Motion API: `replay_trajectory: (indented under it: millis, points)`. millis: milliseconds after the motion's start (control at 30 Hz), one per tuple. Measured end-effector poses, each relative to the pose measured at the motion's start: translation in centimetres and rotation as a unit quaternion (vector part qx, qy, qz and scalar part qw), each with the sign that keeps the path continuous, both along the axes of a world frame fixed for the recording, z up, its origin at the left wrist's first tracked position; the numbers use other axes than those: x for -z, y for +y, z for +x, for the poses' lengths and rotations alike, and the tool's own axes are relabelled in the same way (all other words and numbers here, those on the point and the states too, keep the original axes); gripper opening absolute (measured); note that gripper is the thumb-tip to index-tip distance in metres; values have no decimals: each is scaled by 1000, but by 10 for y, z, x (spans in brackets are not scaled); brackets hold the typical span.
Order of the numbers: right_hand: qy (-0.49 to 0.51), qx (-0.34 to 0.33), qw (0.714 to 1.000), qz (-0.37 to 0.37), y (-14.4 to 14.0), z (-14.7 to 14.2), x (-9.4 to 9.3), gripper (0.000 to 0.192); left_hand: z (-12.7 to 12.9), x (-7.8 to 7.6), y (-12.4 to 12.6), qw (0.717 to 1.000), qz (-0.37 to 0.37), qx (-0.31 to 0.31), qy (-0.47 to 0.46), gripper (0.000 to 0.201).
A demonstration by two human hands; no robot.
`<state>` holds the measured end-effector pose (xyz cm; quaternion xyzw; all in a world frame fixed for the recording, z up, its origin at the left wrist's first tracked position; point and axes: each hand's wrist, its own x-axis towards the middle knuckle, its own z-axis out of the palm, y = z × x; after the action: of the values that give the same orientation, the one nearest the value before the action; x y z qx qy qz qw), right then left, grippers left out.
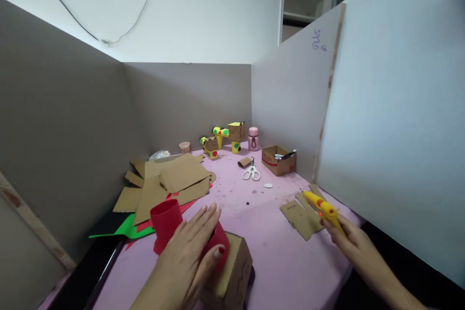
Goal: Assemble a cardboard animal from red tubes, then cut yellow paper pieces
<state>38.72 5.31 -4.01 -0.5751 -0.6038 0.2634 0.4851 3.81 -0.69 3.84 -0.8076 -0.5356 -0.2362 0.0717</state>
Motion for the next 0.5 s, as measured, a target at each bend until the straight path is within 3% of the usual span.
replay_trajectory:
  millis: [133,267,400,500]
  points:
    - [-236,0,971,38,7,-1,30,41,-3,2,-3,998,47,-2,-31,56]
    - [-360,20,931,60,15,1,61,40,-2,-2,-21,975,108,-63,-184,50]
    - [-373,-25,925,70,28,11,89,42,-3,4,-40,902,110,-148,-390,42]
    - [-342,-33,935,93,30,19,94,46,-7,22,-48,838,96,-182,-505,42]
